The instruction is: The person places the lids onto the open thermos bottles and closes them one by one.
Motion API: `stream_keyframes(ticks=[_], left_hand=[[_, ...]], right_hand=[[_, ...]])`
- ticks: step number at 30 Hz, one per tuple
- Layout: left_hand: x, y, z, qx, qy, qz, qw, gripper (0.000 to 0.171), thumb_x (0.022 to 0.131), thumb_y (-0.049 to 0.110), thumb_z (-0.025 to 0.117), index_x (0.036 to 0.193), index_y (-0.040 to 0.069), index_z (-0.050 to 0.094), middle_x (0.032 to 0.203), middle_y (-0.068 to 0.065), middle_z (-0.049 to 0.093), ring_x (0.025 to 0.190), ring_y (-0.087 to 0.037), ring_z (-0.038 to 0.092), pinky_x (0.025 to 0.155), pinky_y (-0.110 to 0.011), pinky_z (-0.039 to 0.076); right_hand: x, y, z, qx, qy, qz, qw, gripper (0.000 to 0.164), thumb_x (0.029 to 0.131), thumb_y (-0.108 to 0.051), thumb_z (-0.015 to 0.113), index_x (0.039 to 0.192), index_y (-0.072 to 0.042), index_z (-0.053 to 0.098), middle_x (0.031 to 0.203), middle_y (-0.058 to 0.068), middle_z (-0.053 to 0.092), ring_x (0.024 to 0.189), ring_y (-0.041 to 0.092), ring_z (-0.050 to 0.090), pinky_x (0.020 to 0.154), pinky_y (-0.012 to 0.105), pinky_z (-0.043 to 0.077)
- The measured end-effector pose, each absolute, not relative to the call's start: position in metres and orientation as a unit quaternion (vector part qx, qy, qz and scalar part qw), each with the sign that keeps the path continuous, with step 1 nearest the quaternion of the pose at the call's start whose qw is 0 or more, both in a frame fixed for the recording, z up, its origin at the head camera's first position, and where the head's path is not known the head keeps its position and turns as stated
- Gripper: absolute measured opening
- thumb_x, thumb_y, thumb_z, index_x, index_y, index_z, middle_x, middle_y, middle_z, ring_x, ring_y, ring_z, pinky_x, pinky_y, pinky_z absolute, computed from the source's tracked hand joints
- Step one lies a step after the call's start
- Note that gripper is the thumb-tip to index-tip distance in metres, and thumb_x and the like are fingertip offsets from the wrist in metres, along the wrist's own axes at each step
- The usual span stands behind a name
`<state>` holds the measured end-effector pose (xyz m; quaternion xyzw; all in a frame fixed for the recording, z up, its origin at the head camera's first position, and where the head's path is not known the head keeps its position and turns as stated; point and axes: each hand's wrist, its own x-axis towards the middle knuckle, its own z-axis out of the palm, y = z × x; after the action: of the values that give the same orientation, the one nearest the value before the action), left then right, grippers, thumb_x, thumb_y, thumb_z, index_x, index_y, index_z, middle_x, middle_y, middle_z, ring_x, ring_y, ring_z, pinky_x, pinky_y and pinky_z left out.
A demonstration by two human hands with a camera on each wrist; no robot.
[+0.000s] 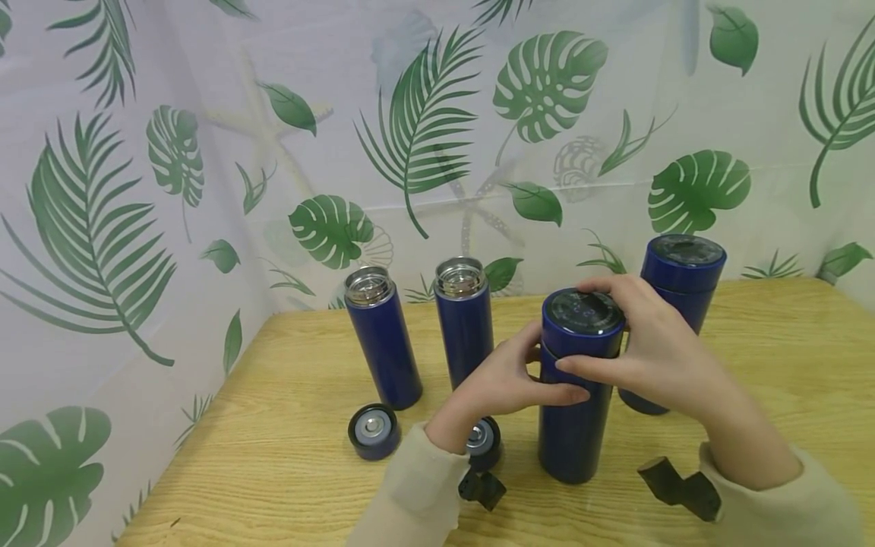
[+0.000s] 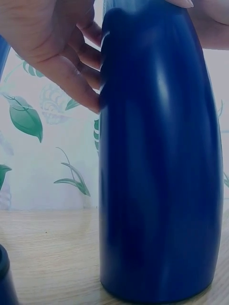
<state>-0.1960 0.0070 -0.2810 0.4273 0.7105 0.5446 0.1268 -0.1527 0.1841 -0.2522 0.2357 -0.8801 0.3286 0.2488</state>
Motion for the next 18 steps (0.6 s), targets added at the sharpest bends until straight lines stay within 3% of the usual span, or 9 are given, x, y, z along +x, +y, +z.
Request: stream_keyframes(ticks=[11, 18], left_hand=[[-0.194, 0.006, -0.279, 0.422, 0.704, 0.554, 0.139, 0.063, 0.077, 0.0, 0.066, 0.132, 0.008, 0.036, 0.121, 0.001, 0.045, 0.102, -0.005, 0.047, 0.085, -0.023, 0.04], [-0.203, 0.009, -0.29, 0.436, 0.7, 0.551, 0.129, 0.064, 0.076, 0.001, 0.067, 0.132, 0.012, 0.036, 0.121, 0.003, 0.044, 0.102, -0.004, 0.046, 0.085, -0.023, 0.04]], right_hand=[[-0.151, 0.188, -0.249, 0.293, -0.874, 0.311, 0.231, 0.069, 0.068, -0.011, 0.076, 0.126, -0.006, 0.041, 0.11, 0.01, 0.052, 0.086, 0.019, 0.055, 0.063, 0.034, 0.045], [-0.151, 0.188, -0.249, 0.295, -0.871, 0.31, 0.241, 0.069, 0.066, -0.01, 0.077, 0.125, -0.005, 0.042, 0.108, 0.009, 0.052, 0.084, 0.018, 0.055, 0.062, 0.03, 0.046]])
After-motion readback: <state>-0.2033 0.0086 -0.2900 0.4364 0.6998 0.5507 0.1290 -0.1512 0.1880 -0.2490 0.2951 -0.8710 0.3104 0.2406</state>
